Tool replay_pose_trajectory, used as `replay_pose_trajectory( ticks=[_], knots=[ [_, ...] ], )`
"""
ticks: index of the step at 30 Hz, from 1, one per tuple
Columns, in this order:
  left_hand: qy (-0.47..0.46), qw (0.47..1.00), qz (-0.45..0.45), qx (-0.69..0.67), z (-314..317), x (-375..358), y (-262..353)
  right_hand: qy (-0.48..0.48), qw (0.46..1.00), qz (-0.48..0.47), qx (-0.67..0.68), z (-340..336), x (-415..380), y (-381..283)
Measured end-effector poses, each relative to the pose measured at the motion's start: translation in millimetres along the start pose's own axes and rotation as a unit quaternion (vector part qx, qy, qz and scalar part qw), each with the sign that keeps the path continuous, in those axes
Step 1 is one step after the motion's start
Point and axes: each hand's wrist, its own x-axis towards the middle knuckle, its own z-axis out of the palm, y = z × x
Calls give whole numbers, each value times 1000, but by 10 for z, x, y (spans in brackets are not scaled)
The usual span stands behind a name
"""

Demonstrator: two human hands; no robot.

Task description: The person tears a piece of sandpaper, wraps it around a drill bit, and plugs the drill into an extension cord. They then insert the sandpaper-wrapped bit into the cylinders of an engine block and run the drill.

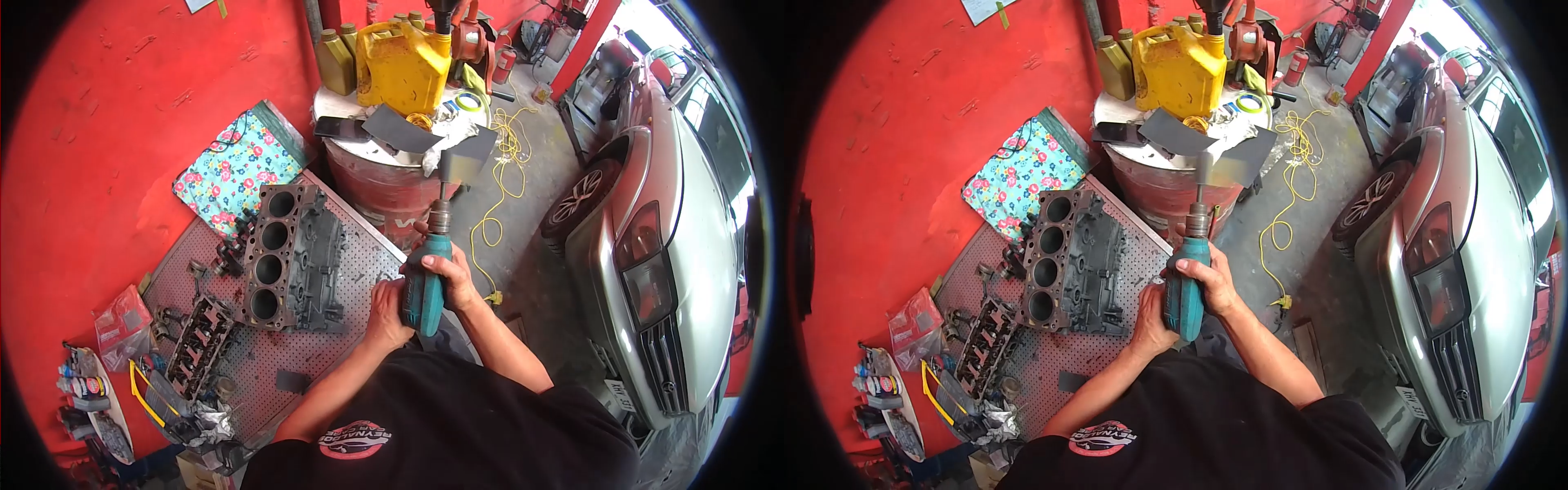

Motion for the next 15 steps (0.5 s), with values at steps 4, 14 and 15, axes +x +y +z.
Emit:
replay_pose_trajectory(
  ticks=[4, 14, 15],
  knots=[
    [-27, 999, -29, -35, 59, -18, -68, 11, 1000, 1, -21, 22, 20, 22],
    [2, 999, -9, -33, -4, -5, 48, 17, 1000, 11, -12, -3, 41, 83],
    [6, 999, -10, -33, -20, -12, 62, 15, 1000, 17, -6, -10, 47, 95]
  ],
)
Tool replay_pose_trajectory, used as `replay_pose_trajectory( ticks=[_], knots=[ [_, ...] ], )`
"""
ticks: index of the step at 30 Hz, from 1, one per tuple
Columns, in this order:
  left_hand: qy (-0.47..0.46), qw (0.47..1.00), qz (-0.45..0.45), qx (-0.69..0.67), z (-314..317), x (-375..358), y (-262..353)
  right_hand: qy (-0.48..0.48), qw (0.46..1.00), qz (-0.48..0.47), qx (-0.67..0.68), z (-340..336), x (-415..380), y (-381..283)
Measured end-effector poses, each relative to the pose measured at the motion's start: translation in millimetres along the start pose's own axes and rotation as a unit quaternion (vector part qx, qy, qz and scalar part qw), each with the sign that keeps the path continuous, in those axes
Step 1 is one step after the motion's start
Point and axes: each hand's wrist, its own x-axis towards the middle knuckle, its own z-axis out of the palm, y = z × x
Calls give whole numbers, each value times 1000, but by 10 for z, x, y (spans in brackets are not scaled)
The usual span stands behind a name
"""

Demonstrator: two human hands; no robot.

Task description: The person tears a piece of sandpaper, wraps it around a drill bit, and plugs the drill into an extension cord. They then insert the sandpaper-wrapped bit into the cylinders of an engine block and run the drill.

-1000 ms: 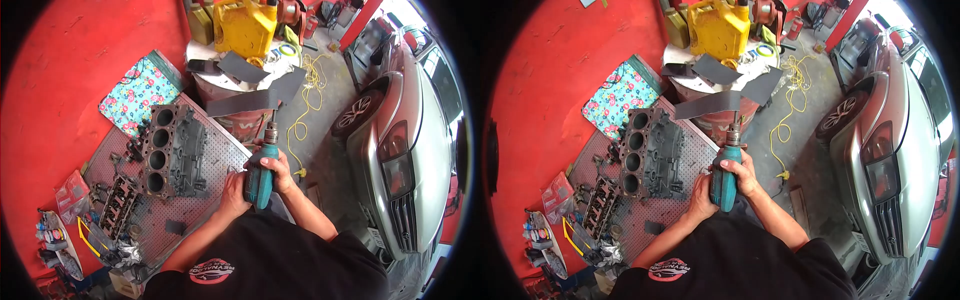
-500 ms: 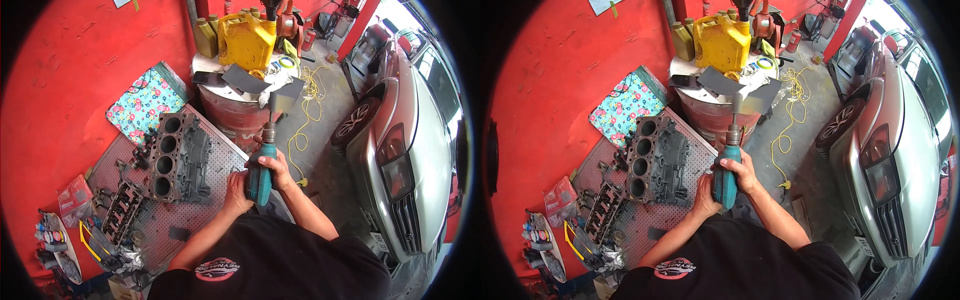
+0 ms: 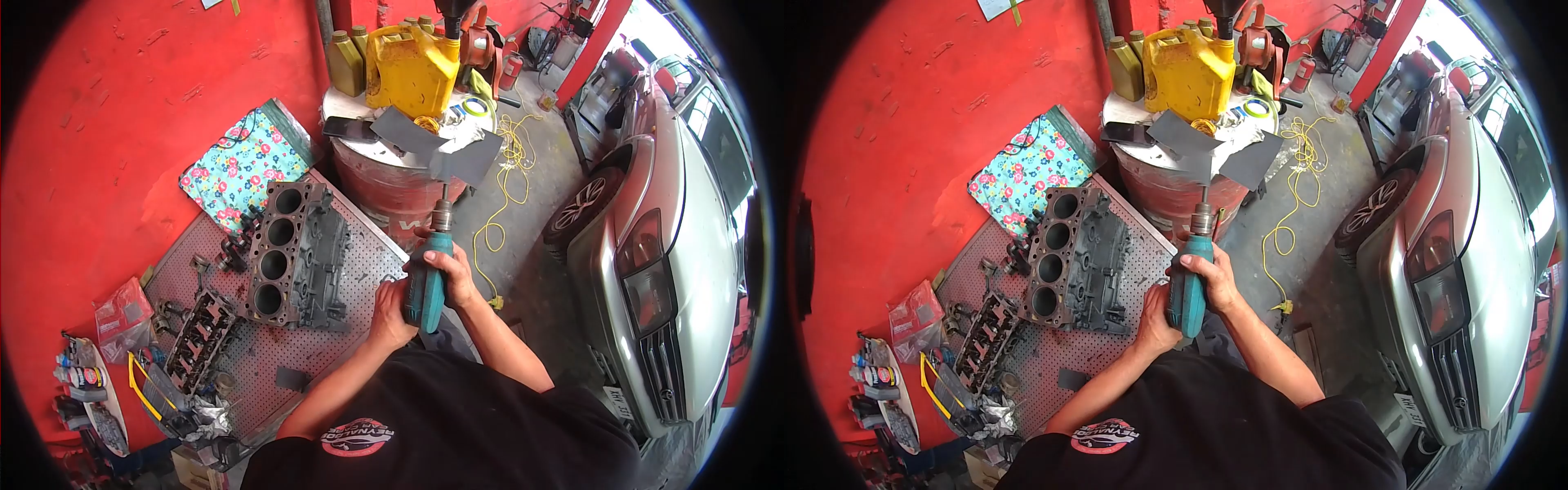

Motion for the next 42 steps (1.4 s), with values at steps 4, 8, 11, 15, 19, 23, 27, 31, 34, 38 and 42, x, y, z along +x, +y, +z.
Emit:
replay_pose_trajectory(
  ticks=[4, 8, 11, 15, 19, 23, 27, 31, 34, 38, 42],
  knots=[
    [-1, 1000, -8, 28, -172, -83, 80, -12, 999, 34, 41, 18, 8, 64],
    [0, 998, -54, 37, -502, -267, 286, -20, 984, 99, 147, 220, -66, 247],
    [11, 992, -102, 70, -649, -549, 326, -64, 976, 149, 143, 375, -114, 409],
    [24, 975, -190, 115, -757, -865, 457, -135, 957, 218, 135, 575, -94, 537],
    [82, 957, -231, 154, -837, -924, 675, -172, 933, 291, 123, 768, -28, 574],
    [109, 928, -325, 149, -1033, -885, 1033, -242, 884, 370, 149, 940, 31, 539],
    [87, 897, -403, 158, -1325, -857, 1443, -343, 818, 415, 202, 1123, 81, 414],
    [99, 873, -438, 191, -1539, -806, 1746, -417, 769, 436, 211, 1318, 50, 499],
    [310, 753, -580, -27, -1458, -1227, 1812, -473, 774, 397, 141, 1584, -57, 539],
    [403, 736, -520, -158, -1446, -1732, 1859, -615, 750, 240, -51, 2209, -140, 461],
    [601, 627, -305, -391, -1848, -1853, 1499, -559, 827, -47, -30, 2896, -335, 579]
  ],
)
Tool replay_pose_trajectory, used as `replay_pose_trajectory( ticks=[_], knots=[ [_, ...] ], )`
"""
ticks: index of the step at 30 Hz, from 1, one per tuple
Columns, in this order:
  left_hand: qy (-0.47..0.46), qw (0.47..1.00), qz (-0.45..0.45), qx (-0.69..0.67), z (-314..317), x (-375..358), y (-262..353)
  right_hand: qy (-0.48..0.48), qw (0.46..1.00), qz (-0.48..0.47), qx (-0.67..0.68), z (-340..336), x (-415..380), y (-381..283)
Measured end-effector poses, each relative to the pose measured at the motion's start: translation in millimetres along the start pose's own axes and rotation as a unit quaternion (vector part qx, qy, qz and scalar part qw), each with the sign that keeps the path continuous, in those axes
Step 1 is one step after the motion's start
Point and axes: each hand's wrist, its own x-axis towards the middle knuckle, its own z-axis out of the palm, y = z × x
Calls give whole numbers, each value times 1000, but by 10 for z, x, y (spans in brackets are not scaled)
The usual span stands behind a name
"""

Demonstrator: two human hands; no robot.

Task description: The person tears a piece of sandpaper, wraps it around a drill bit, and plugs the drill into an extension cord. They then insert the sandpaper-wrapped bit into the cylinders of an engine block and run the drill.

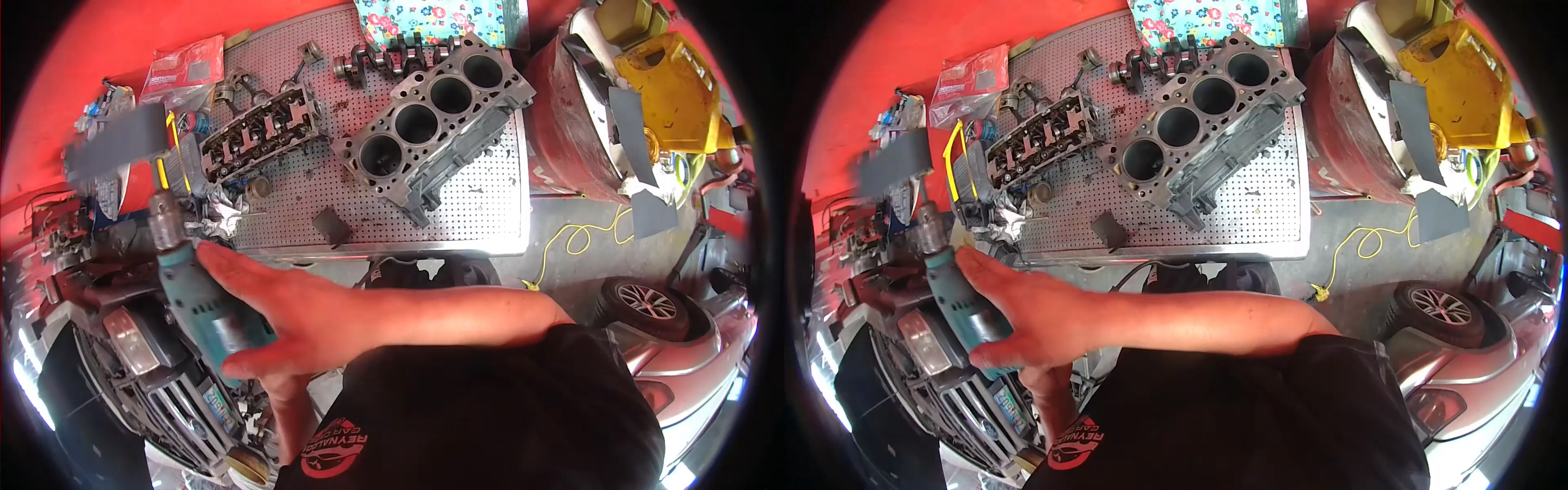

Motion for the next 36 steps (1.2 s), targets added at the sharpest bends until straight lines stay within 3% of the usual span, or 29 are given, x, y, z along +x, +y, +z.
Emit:
replay_pose_trajectory(
  ticks=[1, 2, 3, 5, 6, 7, 11, 16, 19, 22, 25, 26, 28, 30, 33, 36],
  knots=[
    [-17, 999, 10, 30, 312, 94, 111, 13, 998, -50, -41, -25, 103, 99],
    [-138, 988, 47, 55, 406, 337, 188, 24, 991, -101, -83, -80, 201, 208],
    [-187, 980, 63, 33, 299, 476, 214, 80, 971, -54, -218, -250, 220, 304],
    [-233, 969, 85, 2, 100, 667, 282, 199, 863, 12, -465, -838, 149, 693],
    [-227, 970, 88, -5, 33, 708, 311, 223, 777, 127, -574, -1090, 68, 880],
    [-220, 971, 88, -9, -32, 729, 350, 225, 703, 185, -649, -1346, -93, 1264],
    [-224, 970, 98, 8, -252, 859, 455, 53, 635, 442, -632, -1453, 106, 1375],
    [-232, 968, 92, 10, -290, 932, 538, 91, 625, 509, -585, -1358, 237, 1330],
    [-242, 966, 86, 14, -285, 1023, 573, 143, 666, 484, -549, -1327, 221, 1162],
    [-245, 966, 80, 15, -316, 1083, 611, 224, 675, 473, -521, -1279, 298, 1223],
    [-256, 963, 78, 14, -328, 1149, 667, 480, 648, 416, -420, -1452, 477, 1664],
    [-260, 962, 76, 14, -334, 1166, 687, 514, 737, 402, -177, -1563, 544, 1550],
    [-260, 963, 74, 18, -371, 1207, 719, 599, 721, 348, 6, -1494, 882, 1262],
    [-270, 960, 71, 24, -407, 1226, 779, 666, 671, 299, 134, -1521, 1052, 1255],
    [-289, 954, 78, 23, -427, 1287, 812, 656, 682, 316, 74, -1497, 1072, 1348],
    [-284, 955, 76, 36, -458, 1300, 849, 591, 727, 347, 31, -1387, 950, 1236]
  ],
)
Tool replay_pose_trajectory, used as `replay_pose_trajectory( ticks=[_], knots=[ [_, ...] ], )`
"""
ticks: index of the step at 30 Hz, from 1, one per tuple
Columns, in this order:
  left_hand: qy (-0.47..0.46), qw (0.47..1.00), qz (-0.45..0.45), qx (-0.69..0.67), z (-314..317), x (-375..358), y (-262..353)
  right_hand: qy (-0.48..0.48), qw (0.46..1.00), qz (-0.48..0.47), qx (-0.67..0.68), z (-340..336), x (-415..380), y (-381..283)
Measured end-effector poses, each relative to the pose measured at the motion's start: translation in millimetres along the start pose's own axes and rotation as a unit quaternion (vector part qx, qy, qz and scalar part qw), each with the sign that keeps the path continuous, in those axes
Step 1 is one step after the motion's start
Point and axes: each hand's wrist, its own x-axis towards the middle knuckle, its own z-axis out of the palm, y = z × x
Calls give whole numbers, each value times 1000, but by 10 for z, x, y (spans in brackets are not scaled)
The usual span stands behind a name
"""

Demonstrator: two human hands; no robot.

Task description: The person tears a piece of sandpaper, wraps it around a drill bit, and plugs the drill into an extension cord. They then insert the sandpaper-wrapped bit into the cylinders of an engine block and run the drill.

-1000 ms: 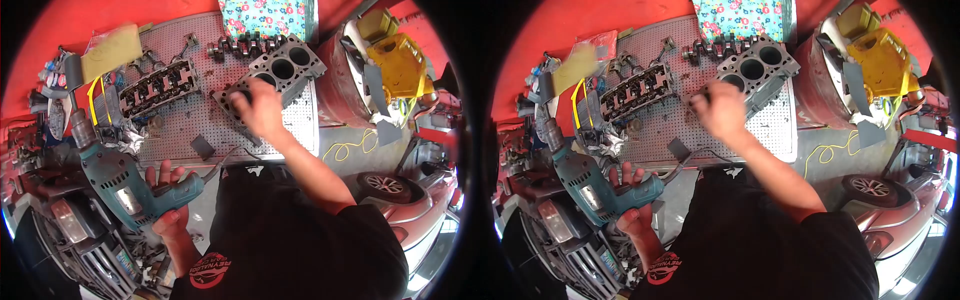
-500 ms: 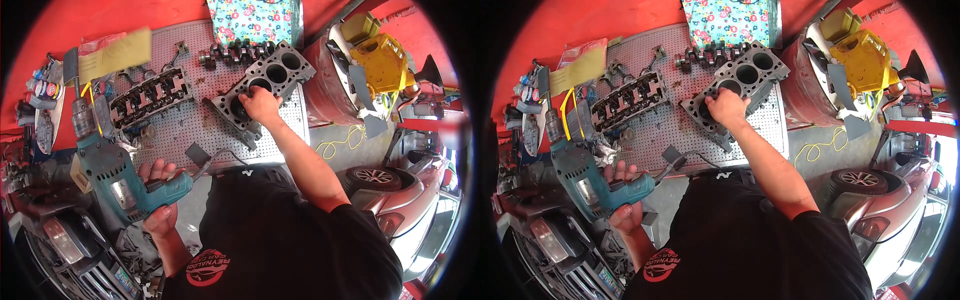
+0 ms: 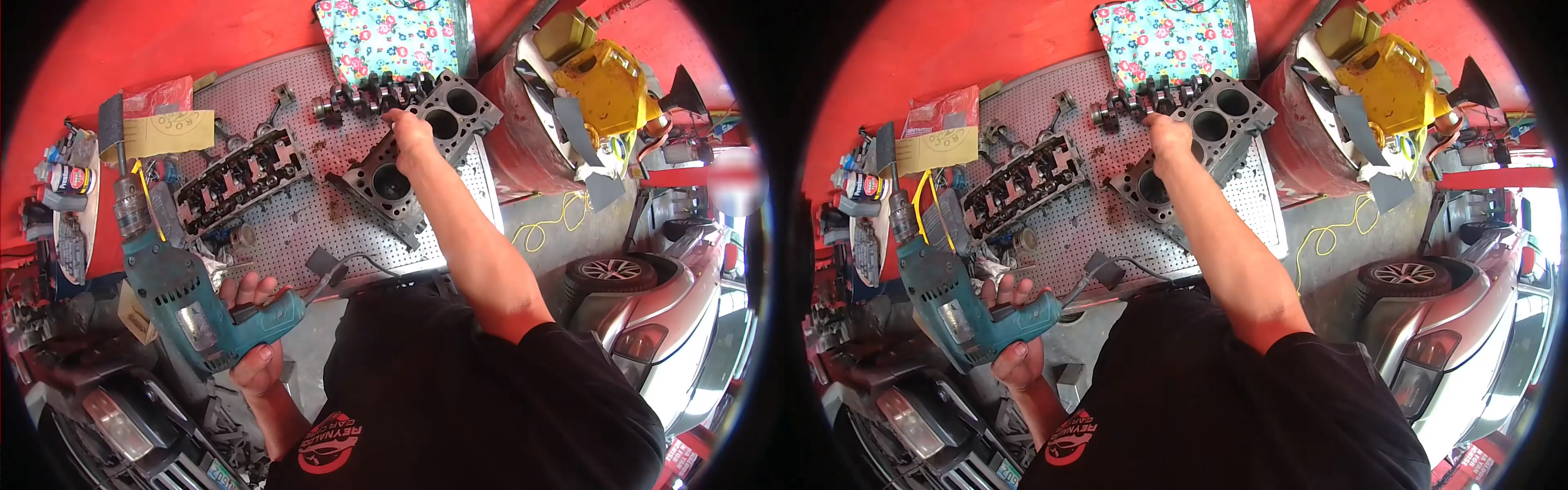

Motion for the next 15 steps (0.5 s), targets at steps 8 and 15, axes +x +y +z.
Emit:
replay_pose_trajectory(
  ticks=[8, 15],
  knots=[
    [-11, 1000, -11, 14, -29, 127, 57, -100, 814, -164, -548, -490, 173, 202],
    [3, 1000, -31, -5, 15, 227, 24, -253, 444, -288, -810, -897, 161, -5]
  ],
)
